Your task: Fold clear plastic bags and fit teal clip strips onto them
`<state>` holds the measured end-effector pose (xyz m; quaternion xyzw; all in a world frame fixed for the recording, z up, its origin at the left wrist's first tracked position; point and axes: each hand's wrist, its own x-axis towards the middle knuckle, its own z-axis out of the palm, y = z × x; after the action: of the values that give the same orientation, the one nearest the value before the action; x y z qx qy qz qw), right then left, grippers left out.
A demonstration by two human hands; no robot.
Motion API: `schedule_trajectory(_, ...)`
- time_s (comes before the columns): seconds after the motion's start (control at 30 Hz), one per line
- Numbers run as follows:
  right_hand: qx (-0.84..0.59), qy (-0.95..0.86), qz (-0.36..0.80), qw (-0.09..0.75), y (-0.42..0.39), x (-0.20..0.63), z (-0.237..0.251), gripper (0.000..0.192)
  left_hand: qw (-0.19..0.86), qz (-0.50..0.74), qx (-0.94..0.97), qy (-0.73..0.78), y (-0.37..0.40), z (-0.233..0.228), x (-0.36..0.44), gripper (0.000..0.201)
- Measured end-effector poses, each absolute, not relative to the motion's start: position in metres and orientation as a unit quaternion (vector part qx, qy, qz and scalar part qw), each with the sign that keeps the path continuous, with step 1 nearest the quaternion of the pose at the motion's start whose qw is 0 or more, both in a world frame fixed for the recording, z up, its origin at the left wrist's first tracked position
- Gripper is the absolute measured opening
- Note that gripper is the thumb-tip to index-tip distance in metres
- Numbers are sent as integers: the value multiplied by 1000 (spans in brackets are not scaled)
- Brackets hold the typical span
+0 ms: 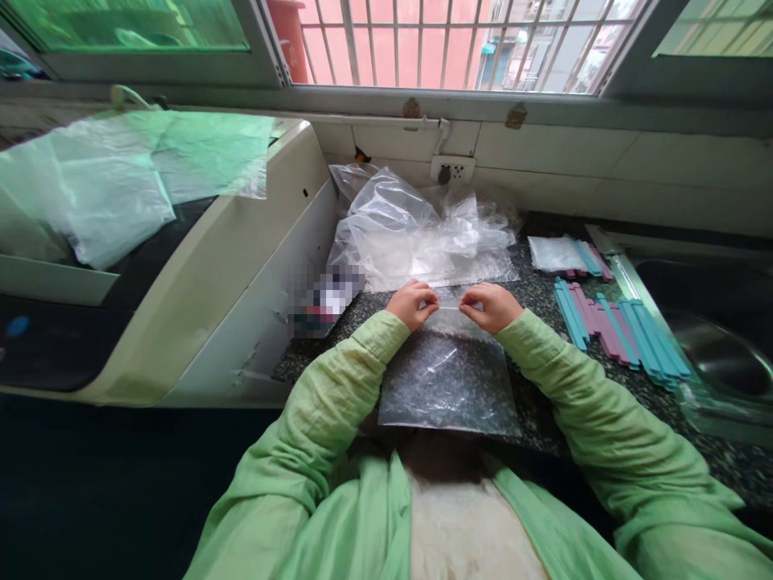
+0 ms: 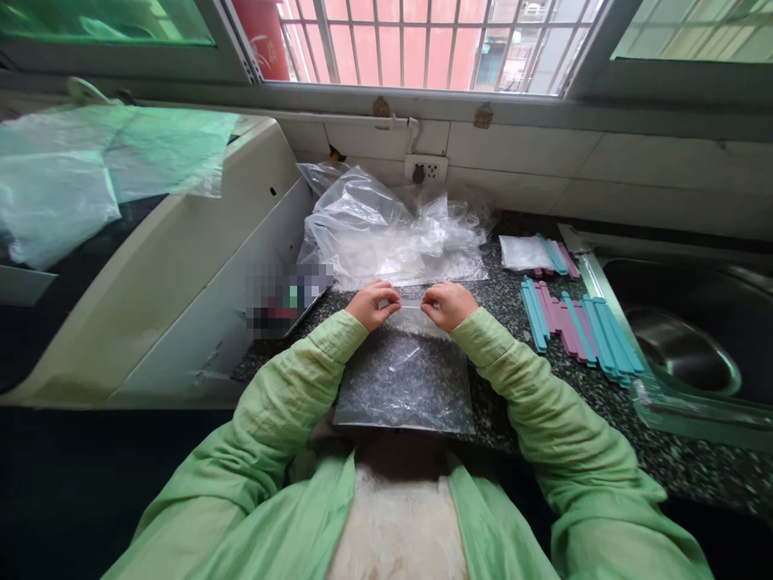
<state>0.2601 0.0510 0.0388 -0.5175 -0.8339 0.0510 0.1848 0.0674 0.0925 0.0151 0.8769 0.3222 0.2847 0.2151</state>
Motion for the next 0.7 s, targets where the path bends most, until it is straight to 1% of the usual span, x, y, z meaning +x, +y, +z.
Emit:
schedule_trajectory(0.23, -533, -826, 75, 169, 54, 270, 40, 14, 211, 290, 875, 326, 93, 16, 67, 8)
schedule_trajectory(0.5, -529, -837, 7, 138, 52, 268, 42, 14, 215, 285, 874, 329, 93, 15, 67, 8)
schedule_trajectory(0.7, -537, -833, 4, 132, 52, 266, 41, 15, 216, 283, 875, 328, 95, 15, 67, 8)
